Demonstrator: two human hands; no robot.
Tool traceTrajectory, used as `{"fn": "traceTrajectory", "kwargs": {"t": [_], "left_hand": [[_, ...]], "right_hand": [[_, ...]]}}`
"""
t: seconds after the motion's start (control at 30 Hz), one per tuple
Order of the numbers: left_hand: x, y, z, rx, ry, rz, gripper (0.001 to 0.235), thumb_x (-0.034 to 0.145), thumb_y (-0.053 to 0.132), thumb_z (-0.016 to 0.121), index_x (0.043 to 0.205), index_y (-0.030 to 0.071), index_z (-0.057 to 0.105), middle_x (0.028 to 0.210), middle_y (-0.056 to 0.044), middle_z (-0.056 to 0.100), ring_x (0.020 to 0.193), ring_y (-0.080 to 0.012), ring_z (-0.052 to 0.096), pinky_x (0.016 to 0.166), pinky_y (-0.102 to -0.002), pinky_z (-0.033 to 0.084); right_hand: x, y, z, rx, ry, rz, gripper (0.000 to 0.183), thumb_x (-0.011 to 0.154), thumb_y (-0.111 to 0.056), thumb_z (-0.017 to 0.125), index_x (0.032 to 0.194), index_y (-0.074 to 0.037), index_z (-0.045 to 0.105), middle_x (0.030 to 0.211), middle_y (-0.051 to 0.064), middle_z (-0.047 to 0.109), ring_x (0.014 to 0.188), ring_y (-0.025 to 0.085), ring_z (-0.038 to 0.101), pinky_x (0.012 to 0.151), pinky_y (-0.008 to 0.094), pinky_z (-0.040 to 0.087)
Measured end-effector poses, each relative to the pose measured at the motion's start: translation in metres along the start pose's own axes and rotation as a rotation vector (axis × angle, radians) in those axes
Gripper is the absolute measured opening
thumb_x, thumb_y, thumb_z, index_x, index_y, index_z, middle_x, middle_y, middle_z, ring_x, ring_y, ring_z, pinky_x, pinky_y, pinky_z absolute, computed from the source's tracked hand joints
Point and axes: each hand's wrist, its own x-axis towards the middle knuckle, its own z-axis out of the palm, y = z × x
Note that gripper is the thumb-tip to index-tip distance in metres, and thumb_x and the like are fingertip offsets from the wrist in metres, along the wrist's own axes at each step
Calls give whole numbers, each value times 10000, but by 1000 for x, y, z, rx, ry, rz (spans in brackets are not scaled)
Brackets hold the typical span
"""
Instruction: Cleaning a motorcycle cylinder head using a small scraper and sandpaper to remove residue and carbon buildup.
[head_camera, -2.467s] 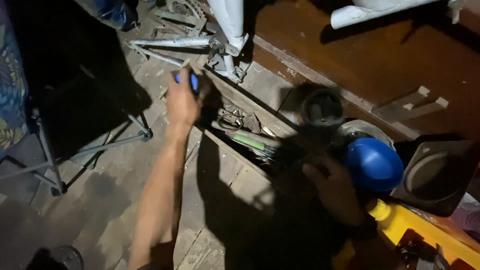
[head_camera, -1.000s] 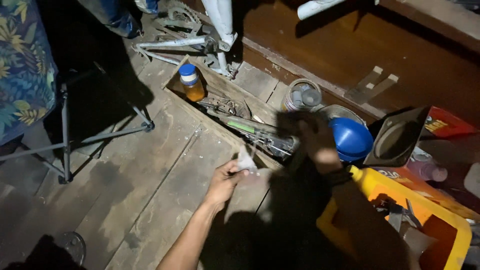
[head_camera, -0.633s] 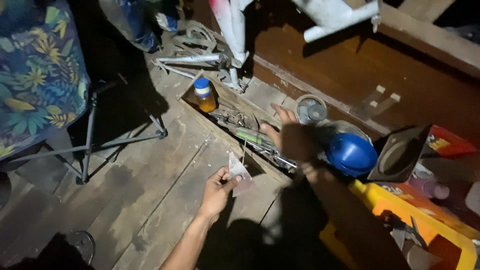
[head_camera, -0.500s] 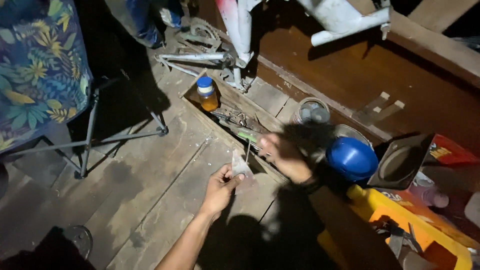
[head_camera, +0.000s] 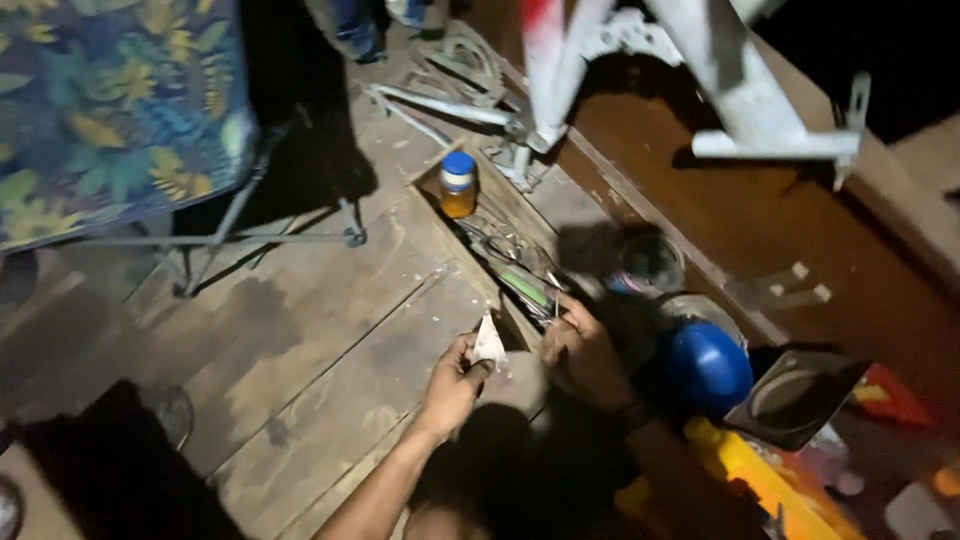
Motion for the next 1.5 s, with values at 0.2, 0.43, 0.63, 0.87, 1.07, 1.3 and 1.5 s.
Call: {"fn": "traceTrajectory", "kwargs": {"t": [0.2,0.43,0.63,0.87,1.07,1.3,1.5], "left_hand": [[-90,114,-10,323,104,-223,561,963,207,618,1509,183,491,1310,-275,645,1192,-453,649,985,-543,525],[-244,157,-35,343,490,2,319,918,333,584,1152,211,763,1034,-11,676,909,-267,703,778,-391,525],[-396,190,-22,118,713,-27,222,913,386,722,948,191,822,860,17,736,798,-129,685,735,-277,495],[-537,239,26,109,993,-56,146,908,273,781,878,130,775,830,10,683,768,-170,678,712,-320,509],[-656,298,53,131,1252,-317,229,911,432,719,810,241,796,834,60,681,755,-217,695,666,-402,496],[-699,297,62,73,1281,-352,328,938,403,686,871,82,689,934,-59,645,873,-356,619,697,-469,434],[-760,345,31,-57,1335,-506,228,839,314,791,940,114,754,956,-109,717,992,-438,694,845,-537,586]], "right_hand": [[-48,-41,24,-261,-97,172,540,994,-72,432,1485,-227,596,987,82,589,813,172,568,722,336,546],[-168,-109,89,-868,-711,-585,358,968,-209,527,1303,-95,580,1369,130,522,1234,300,483,1034,421,344],[-302,-254,153,-1080,-1196,-20,273,963,-317,515,769,-144,600,621,37,653,593,206,599,626,410,454],[-403,-338,180,-838,-1725,-1123,134,812,-110,788,875,-98,670,800,48,621,565,198,563,431,333,419],[-448,-392,197,-1340,-1723,-462,267,943,-433,594,935,-222,756,883,-21,812,831,219,745,786,365,514],[-469,-369,224,-1295,-1723,-717,268,919,-354,684,1009,-104,719,949,76,774,870,285,739,777,374,545],[-536,-406,285,-1503,-1664,-372,271,934,-431,693,1068,-229,814,930,83,813,971,339,761,816,441,583]]}}
